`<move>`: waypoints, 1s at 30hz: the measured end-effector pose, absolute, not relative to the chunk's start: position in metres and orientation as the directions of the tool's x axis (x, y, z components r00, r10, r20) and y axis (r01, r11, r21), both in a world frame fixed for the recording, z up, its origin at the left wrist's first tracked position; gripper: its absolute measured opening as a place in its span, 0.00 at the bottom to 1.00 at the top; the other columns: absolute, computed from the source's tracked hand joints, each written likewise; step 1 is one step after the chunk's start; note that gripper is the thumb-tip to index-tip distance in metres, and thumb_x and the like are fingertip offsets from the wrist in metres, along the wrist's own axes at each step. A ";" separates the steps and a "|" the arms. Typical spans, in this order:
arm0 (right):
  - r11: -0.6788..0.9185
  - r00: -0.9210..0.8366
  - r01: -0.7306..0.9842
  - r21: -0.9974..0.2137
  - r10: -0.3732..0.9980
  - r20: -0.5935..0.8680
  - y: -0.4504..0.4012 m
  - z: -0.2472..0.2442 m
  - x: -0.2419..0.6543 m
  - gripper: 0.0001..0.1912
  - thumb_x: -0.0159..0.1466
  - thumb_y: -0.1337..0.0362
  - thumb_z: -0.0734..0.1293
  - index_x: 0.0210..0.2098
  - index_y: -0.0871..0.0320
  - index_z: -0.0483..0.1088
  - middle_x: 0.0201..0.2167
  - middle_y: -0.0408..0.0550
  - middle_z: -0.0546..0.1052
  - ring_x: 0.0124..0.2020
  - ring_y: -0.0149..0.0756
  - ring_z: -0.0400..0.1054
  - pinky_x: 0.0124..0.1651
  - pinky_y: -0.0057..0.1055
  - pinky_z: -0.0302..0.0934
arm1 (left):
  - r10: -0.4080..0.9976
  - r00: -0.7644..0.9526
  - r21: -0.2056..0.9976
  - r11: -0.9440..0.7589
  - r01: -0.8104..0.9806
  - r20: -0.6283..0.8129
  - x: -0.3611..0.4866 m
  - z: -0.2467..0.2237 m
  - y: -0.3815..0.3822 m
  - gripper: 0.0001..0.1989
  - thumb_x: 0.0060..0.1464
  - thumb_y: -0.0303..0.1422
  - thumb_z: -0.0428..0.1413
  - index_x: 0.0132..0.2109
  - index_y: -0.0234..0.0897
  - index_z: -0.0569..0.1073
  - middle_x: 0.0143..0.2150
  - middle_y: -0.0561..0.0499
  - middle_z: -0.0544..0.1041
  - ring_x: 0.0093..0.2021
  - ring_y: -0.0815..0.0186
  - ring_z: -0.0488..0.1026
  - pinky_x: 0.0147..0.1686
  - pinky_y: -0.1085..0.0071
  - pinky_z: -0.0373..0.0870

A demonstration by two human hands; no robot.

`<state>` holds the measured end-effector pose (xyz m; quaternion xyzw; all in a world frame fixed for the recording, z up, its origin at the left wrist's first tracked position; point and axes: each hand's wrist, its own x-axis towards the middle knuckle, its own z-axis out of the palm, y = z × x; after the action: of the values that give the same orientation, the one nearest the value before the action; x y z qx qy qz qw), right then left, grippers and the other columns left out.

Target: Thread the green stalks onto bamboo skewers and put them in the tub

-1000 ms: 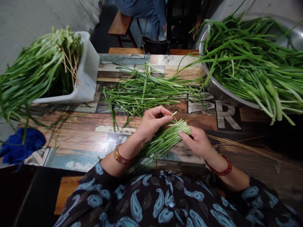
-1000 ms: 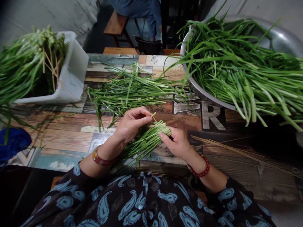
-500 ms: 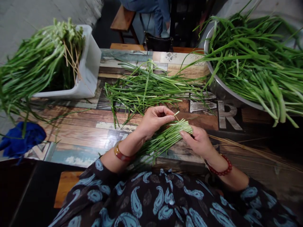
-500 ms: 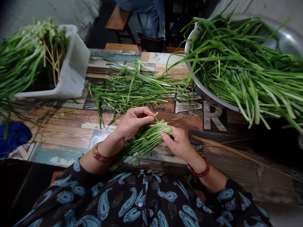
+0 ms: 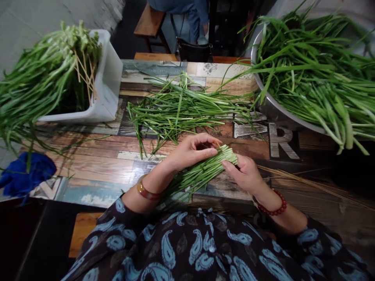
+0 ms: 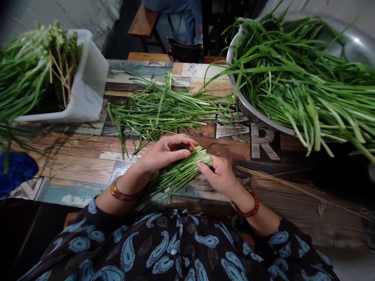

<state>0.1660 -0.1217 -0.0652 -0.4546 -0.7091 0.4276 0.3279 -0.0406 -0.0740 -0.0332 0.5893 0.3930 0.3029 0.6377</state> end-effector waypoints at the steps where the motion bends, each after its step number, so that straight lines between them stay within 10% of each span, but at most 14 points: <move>1: 0.218 -0.369 0.369 -0.904 0.927 0.073 -0.122 -0.065 0.166 0.13 0.66 0.61 0.61 0.26 0.58 0.66 0.22 0.42 0.71 0.23 0.29 0.62 0.29 0.26 0.57 | 0.828 0.544 0.990 0.096 0.103 -0.137 -0.040 -0.033 -0.075 0.15 0.52 0.37 0.62 0.45 0.33 0.78 0.42 0.45 0.80 0.41 0.64 0.75 0.43 0.70 0.70; 12: 0.227 -0.306 0.411 -0.883 0.947 0.100 -0.128 -0.062 0.168 0.09 0.65 0.63 0.64 0.34 0.59 0.75 0.27 0.46 0.79 0.27 0.34 0.72 0.32 0.27 0.64 | 0.732 0.662 0.862 -0.222 0.455 -0.161 -0.054 -0.024 -0.079 0.13 0.58 0.38 0.57 0.33 0.32 0.76 0.28 0.52 0.76 0.28 0.71 0.69 0.28 0.76 0.61; 16: 0.238 -0.299 0.426 -0.873 0.948 0.112 -0.130 -0.063 0.172 0.09 0.64 0.62 0.65 0.30 0.59 0.73 0.26 0.46 0.79 0.26 0.34 0.72 0.32 0.27 0.63 | 0.915 0.402 0.821 -0.248 0.514 0.025 -0.083 -0.024 -0.064 0.11 0.59 0.37 0.56 0.38 0.34 0.79 0.35 0.48 0.80 0.35 0.66 0.74 0.37 0.72 0.67; 21: 0.217 -0.292 0.445 -0.869 0.952 0.088 -0.131 -0.066 0.173 0.11 0.64 0.61 0.65 0.28 0.59 0.71 0.25 0.47 0.78 0.26 0.34 0.70 0.30 0.28 0.61 | 0.927 0.272 0.638 -0.374 0.673 0.257 -0.091 -0.049 -0.048 0.09 0.59 0.31 0.54 0.39 0.35 0.79 0.38 0.46 0.79 0.40 0.64 0.73 0.42 0.66 0.68; 30: 0.219 -0.292 0.450 -0.866 0.952 0.089 -0.130 -0.066 0.170 0.11 0.64 0.60 0.64 0.27 0.58 0.70 0.24 0.46 0.77 0.25 0.33 0.69 0.30 0.28 0.60 | 0.886 0.420 0.310 -0.463 0.831 0.197 -0.075 -0.060 -0.044 0.10 0.59 0.29 0.52 0.32 0.35 0.76 0.38 0.43 0.77 0.39 0.60 0.69 0.42 0.61 0.63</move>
<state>0.1701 -0.1302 -0.0657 -0.4953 -0.7077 0.3811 0.3295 -0.0753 -0.0443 -0.0596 0.8386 0.5117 0.1677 0.0823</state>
